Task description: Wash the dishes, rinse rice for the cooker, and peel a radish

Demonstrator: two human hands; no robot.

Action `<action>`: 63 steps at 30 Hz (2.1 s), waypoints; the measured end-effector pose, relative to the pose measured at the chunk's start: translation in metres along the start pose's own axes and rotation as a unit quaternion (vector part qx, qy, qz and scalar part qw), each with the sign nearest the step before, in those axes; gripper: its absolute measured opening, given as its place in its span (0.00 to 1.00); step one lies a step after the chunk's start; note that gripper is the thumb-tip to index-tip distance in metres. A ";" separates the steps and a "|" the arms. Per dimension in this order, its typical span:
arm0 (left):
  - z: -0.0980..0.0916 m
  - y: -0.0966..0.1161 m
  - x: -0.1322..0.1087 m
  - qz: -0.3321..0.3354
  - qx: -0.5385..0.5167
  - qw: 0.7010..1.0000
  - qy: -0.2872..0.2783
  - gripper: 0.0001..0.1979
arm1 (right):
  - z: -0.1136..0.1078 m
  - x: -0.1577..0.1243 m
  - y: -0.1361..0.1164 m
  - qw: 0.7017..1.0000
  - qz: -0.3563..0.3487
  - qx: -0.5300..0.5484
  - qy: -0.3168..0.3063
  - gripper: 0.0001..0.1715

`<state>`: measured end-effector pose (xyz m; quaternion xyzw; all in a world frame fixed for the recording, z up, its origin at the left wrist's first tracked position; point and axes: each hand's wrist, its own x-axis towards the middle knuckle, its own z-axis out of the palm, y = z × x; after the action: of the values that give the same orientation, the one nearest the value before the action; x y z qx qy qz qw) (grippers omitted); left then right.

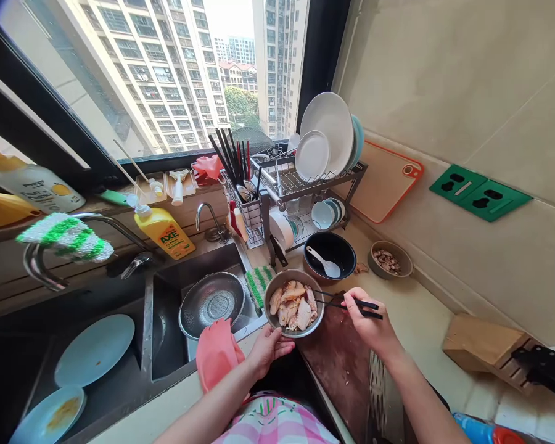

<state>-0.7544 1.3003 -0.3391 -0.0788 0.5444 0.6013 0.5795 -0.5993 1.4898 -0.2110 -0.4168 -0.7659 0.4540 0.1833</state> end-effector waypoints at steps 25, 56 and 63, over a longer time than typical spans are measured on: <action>-0.006 0.001 0.002 0.002 0.013 1.000 -0.016 0.10 | 0.060 -0.012 0.044 0.966 0.037 0.247 0.071 0.22; -0.007 -0.005 0.006 0.006 -0.001 1.000 -0.010 0.14 | 0.071 -0.014 0.044 0.978 0.007 0.189 0.089 0.21; 0.000 -0.002 0.002 0.010 -0.009 1.000 0.001 0.08 | 0.071 0.020 0.021 0.991 -0.004 0.131 0.000 0.23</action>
<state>-0.7535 1.3008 -0.3419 -0.0788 0.5403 0.6117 0.5724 -0.6485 1.4725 -0.2677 -0.3857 -0.7016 0.5499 0.2379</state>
